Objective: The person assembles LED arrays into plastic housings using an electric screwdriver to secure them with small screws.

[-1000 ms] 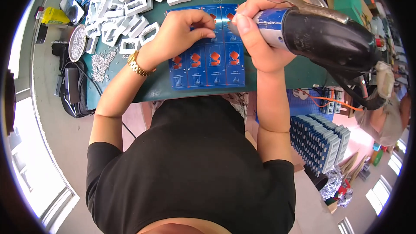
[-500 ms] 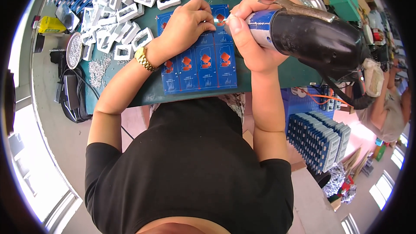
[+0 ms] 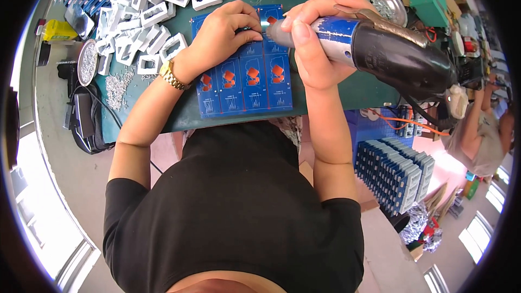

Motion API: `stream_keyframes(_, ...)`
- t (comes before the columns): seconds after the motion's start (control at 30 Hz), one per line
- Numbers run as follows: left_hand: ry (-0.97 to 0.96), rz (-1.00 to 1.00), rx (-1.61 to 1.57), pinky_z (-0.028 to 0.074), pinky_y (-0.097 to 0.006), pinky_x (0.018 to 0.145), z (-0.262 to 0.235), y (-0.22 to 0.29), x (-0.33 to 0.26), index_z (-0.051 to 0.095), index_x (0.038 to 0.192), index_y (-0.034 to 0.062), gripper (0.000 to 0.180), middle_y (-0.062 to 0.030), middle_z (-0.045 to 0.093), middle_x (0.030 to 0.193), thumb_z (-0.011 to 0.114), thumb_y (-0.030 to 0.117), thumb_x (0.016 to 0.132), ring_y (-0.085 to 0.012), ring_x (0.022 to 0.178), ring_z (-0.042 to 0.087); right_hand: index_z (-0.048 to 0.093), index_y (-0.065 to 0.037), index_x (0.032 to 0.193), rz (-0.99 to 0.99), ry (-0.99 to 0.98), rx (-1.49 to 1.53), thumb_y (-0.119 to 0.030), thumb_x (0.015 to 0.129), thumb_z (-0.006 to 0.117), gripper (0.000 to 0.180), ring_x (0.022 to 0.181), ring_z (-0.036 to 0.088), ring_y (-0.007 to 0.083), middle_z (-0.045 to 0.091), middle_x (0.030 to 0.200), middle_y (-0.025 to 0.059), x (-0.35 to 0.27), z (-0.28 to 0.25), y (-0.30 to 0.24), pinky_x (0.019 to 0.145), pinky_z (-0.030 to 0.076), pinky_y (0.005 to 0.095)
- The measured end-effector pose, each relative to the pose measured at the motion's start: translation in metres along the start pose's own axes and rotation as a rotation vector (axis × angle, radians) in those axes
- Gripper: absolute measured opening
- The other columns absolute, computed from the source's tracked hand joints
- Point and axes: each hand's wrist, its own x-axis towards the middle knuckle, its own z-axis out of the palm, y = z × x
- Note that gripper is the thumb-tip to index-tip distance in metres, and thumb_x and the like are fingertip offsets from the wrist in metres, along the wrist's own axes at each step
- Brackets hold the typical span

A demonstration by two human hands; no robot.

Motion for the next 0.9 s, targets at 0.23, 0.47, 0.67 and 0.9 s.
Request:
stream_keyframes(0.23, -0.052, -0.002, 0.001, 0.050, -0.035, 0.076, -0.001, -0.002, 0.003, 0.069, 0.081, 0.0041, 0.010, -0.0056, 0.062, 0.089, 0.074, 0.009, 0.073, -0.0249, 0.084, 0.061, 0.037, -0.003, 0.120, 0.070, -0.042, 0.107, 0.005, 0.077, 0.063, 0.051, 0.064, 0.060, 0.0209, 0.059, 0.078, 0.0132, 0.000, 0.001, 0.000, 0.063, 0.053, 0.0358)
stream_keyframes(0.47, -0.020, 0.059, -0.001, 0.050, -0.036, 0.078, -0.008, -0.009, -0.003, 0.068, 0.081, 0.0038, 0.012, -0.0083, 0.062, 0.088, 0.073, 0.010, 0.072, -0.0278, 0.087, 0.060, 0.038, -0.002, 0.119, 0.120, -0.217, 0.092, 0.009, 0.074, 0.064, 0.053, 0.066, 0.060, 0.0198, 0.059, 0.078, 0.0132, 0.013, 0.011, 0.008, 0.064, 0.052, 0.0341)
stream_keyframes(0.67, 0.085, 0.071, 0.372, 0.049, -0.037, 0.069, -0.056, 0.020, -0.021, 0.065, 0.090, 0.0044, 0.019, -0.0083, 0.057, 0.088, 0.071, 0.009, 0.073, -0.0272, 0.083, 0.060, 0.041, -0.005, 0.120, 0.244, -0.257, 0.054, 0.014, 0.076, 0.059, 0.051, 0.067, 0.057, 0.0198, 0.057, 0.080, 0.0139, 0.021, 0.018, 0.010, 0.067, 0.051, 0.0346)
stream_keyframes(0.9, 0.185, -0.768, 0.519, 0.046, -0.031, 0.060, -0.166, 0.039, -0.124, 0.066, 0.089, 0.0001, 0.017, -0.0102, 0.060, 0.075, 0.072, 0.012, 0.078, -0.0221, 0.063, 0.058, 0.041, -0.006, 0.119, 0.315, -0.379, 0.032, 0.016, 0.074, 0.057, 0.052, 0.067, 0.055, 0.0188, 0.055, 0.081, 0.0140, 0.033, 0.025, 0.015, 0.065, 0.049, 0.0331)
